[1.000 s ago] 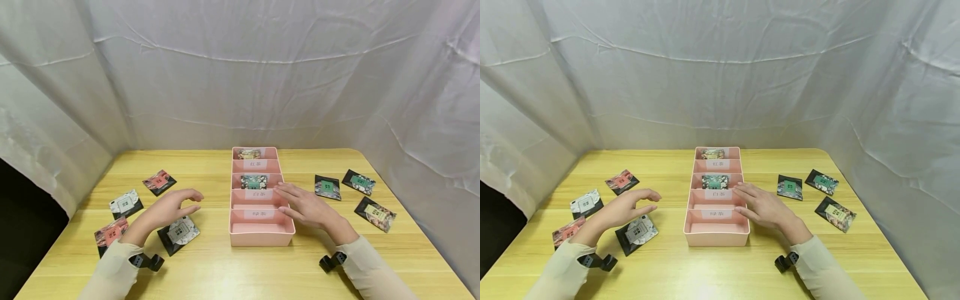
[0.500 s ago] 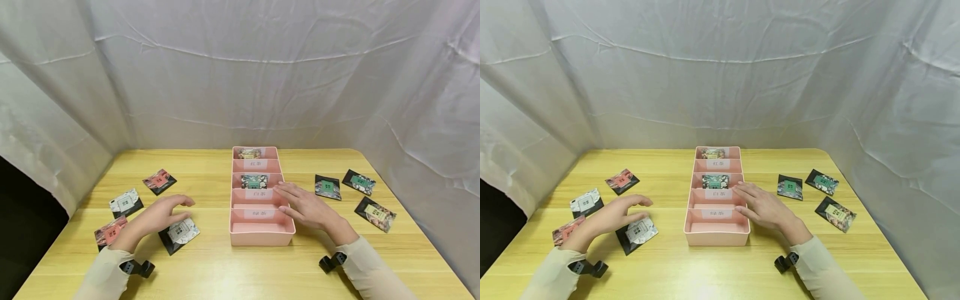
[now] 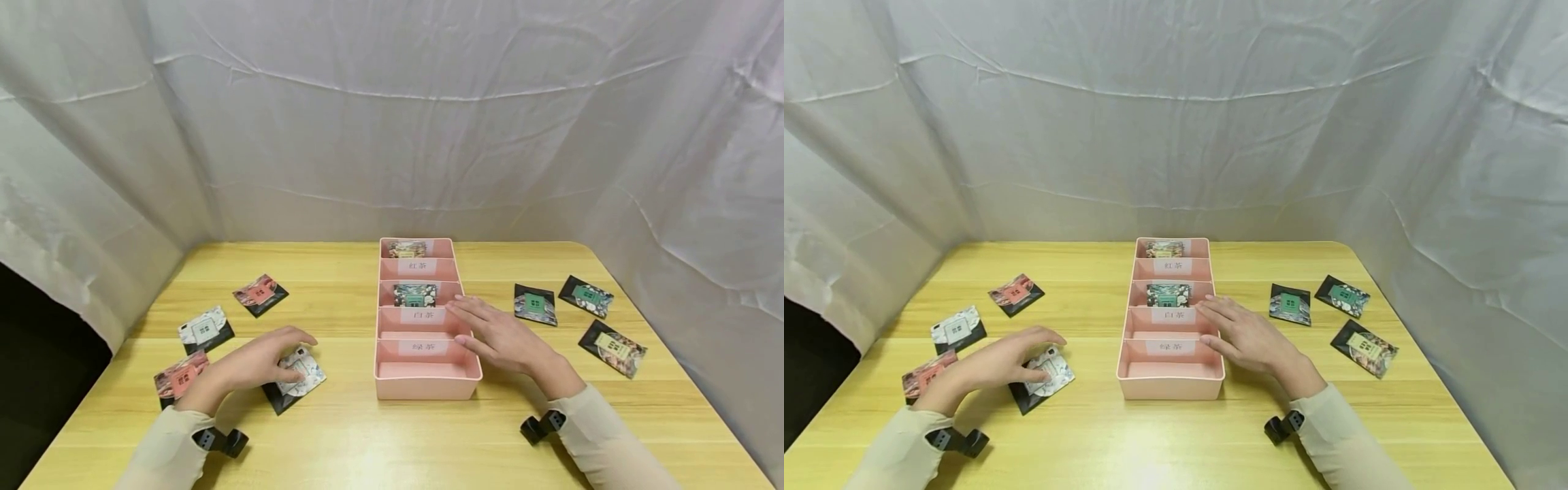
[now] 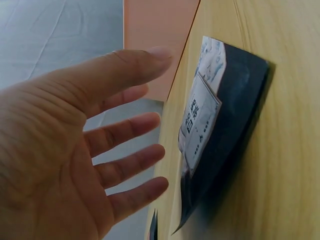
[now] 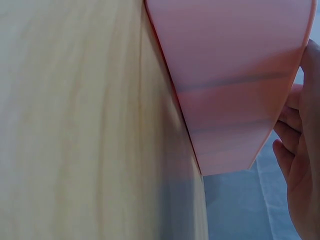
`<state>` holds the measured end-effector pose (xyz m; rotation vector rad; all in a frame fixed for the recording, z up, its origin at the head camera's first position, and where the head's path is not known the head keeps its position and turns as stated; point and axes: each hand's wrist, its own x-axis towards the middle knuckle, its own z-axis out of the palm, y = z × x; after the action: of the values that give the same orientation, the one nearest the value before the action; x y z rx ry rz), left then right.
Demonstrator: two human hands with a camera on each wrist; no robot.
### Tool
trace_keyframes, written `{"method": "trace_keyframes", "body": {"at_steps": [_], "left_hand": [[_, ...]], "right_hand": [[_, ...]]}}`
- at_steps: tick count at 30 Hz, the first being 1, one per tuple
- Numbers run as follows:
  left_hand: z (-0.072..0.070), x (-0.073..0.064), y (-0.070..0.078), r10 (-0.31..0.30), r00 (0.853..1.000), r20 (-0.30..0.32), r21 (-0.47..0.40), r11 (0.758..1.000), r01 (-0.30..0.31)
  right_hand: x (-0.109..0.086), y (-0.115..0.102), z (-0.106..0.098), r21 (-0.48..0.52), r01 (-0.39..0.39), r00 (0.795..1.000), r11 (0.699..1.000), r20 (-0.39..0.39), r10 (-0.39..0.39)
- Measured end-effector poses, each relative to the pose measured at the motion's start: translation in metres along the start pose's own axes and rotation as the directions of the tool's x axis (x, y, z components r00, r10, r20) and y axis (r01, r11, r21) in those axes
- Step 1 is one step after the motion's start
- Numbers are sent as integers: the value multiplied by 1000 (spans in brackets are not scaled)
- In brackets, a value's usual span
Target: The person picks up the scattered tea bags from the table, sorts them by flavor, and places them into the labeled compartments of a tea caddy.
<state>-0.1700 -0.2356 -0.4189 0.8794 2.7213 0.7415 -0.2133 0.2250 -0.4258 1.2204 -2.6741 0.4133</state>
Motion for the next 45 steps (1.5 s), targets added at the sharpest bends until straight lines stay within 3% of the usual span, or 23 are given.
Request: {"method": "trace_keyframes", "body": {"at_steps": [5, 16, 31, 38, 45], "left_hand": [[0, 0, -3, -1, 1000, 31, -26, 1000, 2], [0, -3, -8, -15, 998, 55, 14, 1000, 15], [3, -1, -12, 21, 999, 38, 35, 999, -22], [4, -1, -9, -20, 1000, 24, 20, 1000, 20], [3, -1, -8, -38, 999, -33, 41, 998, 39]], "right_hand": [[0, 1, 0, 1, -2, 1000, 1000, -3, 2], [-1, 0, 2, -17, 20, 999, 1000, -26, -21], [-1, 0, 2, -12, 8, 1000, 1000, -24, -8], [-1, 0, 3, -13, 14, 999, 1000, -30, -14], [0, 1, 4, -16, 21, 999, 1000, -34, -21]]}}
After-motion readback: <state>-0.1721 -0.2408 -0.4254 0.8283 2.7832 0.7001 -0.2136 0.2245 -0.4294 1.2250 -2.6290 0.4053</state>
